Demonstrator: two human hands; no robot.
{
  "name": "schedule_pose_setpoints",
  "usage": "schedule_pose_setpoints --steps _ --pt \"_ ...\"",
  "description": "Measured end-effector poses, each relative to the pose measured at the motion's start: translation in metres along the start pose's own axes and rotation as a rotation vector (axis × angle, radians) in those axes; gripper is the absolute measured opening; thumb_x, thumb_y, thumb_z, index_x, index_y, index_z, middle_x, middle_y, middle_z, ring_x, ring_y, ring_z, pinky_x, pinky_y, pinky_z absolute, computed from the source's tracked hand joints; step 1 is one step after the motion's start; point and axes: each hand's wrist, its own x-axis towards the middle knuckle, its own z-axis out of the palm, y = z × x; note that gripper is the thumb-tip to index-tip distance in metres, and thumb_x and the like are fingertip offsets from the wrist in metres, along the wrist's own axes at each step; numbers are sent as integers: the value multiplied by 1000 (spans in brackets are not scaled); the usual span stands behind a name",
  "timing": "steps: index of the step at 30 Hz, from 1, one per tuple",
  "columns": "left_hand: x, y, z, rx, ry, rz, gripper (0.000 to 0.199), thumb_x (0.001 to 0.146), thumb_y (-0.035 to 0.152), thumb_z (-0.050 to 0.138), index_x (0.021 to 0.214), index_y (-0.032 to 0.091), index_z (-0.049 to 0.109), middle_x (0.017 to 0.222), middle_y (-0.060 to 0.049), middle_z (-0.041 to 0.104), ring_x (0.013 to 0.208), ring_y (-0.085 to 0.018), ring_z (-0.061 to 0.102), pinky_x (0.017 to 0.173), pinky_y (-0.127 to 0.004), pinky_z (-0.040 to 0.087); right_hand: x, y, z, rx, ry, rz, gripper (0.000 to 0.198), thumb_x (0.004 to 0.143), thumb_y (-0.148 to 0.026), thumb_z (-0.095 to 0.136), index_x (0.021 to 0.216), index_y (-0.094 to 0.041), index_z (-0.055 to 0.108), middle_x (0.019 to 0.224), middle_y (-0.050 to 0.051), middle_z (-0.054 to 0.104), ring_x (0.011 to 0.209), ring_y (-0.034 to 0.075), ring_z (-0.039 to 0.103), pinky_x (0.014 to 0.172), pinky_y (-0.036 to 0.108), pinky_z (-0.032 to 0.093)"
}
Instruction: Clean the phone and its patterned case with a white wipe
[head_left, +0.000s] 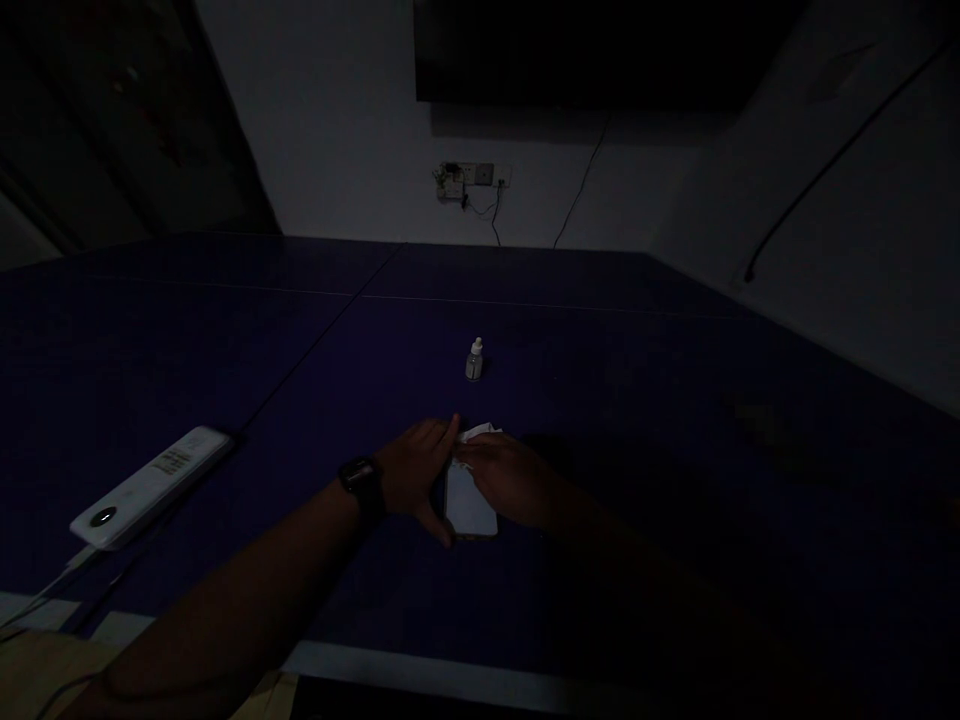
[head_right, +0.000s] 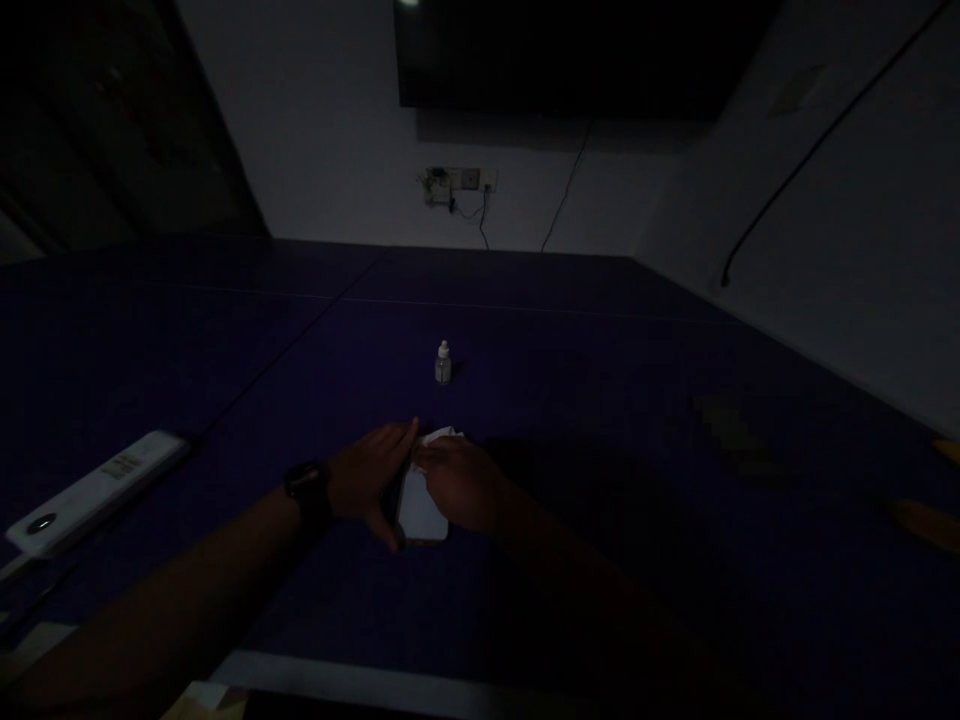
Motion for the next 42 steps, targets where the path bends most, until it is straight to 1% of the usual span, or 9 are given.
schedule_pose_setpoints --steps 4,9,13,17,22,27,32,37,42 --pt "4 6 -4 95 -1 -2 158 45 97 63 155 -1 5 144 -33 44 131 -48 45 109 -55 35 1 -1 2 -16 14 19 42 90 -2 47 127 -15 63 127 13 68 120 23 61 107 41 46" --pt "6 11 -6 156 -31 -28 153 49 97 61 154 -2 9 143 -31 47 131 -46 46 111 -54 32 -1 1 -3 33 -47 -64 41 87 -3 51 123 -16 65 120 10 71 114 23 63 103 40 49" --pt "7 13 -8 168 -47 -35 154 48 97 61 153 -3 10 144 -33 45 131 -46 46 113 -54 30 -1 6 4 18 -9 -20 40 91 -4 48 125 -16 64 121 11 70 116 24 63 104 43 49" --pt "7 13 -8 174 -52 -48 154 48 96 61 153 -5 10 144 -33 45 133 -46 45 113 -52 30 2 3 8 -34 6 -3 29 93 -7 50 115 -11 68 116 15 71 114 26 63 104 43 49" --pt "5 14 -8 181 -61 -61 150 52 95 61 153 -2 8 146 -32 44 135 -45 43 113 -51 30 1 4 -5 45 -50 -59 39 90 -4 49 122 -18 68 118 11 72 109 23 65 98 40 52" --pt "6 15 -9 167 -61 -58 151 51 94 63 152 -3 8 145 -33 45 134 -45 44 113 -50 30 1 4 -2 25 -9 -33 38 92 -6 49 126 -12 64 127 16 68 123 26 60 107 44 48" --pt "6 16 -9 161 -66 -71 150 51 93 63 152 -1 7 146 -33 44 136 -45 42 113 -51 29 -2 7 -4 76 -41 -106 44 87 -2 49 126 -17 66 125 11 70 116 24 64 104 43 51" --pt "5 16 -11 133 -52 -58 149 52 93 64 153 0 5 146 -32 43 136 -46 42 113 -52 30 0 8 2 43 21 -45 43 92 -5 47 131 -15 62 130 14 67 124 25 60 108 44 49" --pt "5 15 -9 117 -40 -66 150 51 94 63 154 0 6 146 -32 44 135 -46 43 113 -53 30 1 3 -1 81 -34 -87 42 88 -3 49 123 -16 67 125 12 71 118 23 64 106 41 50"
